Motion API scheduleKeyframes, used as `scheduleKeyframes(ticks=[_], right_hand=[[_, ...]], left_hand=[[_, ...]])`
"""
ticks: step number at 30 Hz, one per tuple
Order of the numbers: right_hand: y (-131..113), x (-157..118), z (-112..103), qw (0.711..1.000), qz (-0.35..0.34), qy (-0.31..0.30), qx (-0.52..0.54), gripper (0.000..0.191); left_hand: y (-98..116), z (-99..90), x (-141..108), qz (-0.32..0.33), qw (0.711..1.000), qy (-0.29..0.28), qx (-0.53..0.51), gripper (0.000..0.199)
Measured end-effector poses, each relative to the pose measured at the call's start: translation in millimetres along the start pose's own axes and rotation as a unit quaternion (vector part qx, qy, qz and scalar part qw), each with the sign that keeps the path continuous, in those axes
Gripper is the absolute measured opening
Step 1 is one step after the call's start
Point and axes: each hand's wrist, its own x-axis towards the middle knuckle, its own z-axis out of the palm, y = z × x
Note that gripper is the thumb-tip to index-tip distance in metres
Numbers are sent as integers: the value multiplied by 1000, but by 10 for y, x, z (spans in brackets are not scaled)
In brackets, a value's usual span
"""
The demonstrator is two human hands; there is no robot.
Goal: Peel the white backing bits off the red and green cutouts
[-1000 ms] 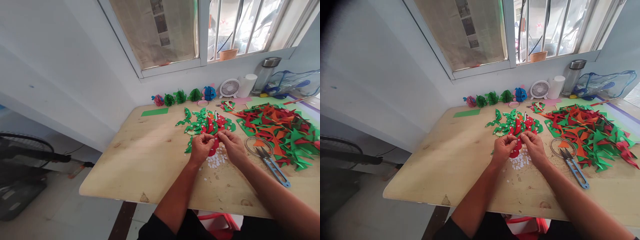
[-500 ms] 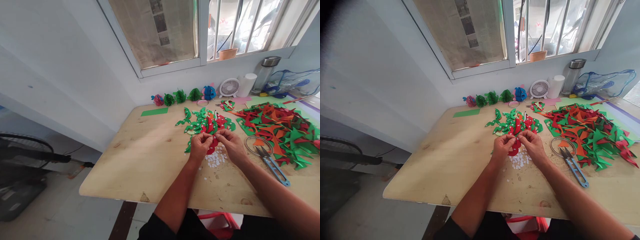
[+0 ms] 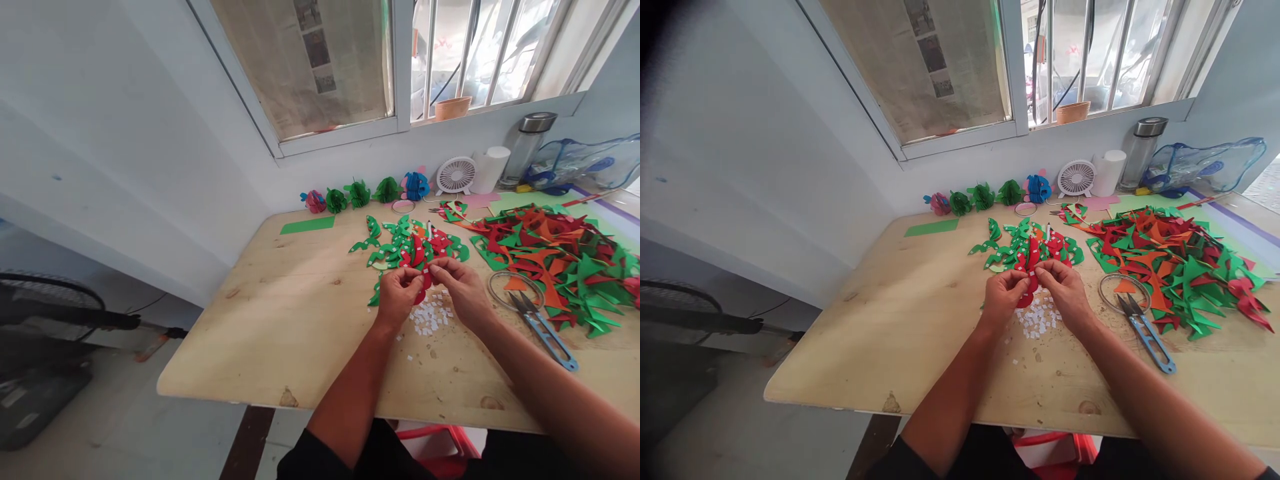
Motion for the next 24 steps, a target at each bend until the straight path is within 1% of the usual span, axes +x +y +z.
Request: scheduleKeyframes(ticks=[5,10,12,14,16,18,21,24], right_hand=[[10,-2,2,1000,10,-1,-15,23],[12,3,5,1000,0,-6,-18,23],[0,-3,10,999,-8,-11,-39,23],[-16,-16,14,995,-37,7,-91,20],[-27,-33,15,980,-92,43,-171,16],[-25,-48,14,955,-157,60,-244,12],[-2,-60,13,922,-229,38,-309,11],[23,-56,11,898,-264,21,-351,15]], left_hand=[[2,-5,-2,26,999,13,29,8],[-3,8,-1,20,1000,15,9,8],[-3,10,1,23,999,21,12,8],[-6,8,2,28,999,29,20,8],[-16,5,3,32,998,41,29,9],[-30,1,1,37,997,53,44,10],[-51,-2,-7,53,995,56,65,12],[-57,-6,-17,75,992,45,85,14]])
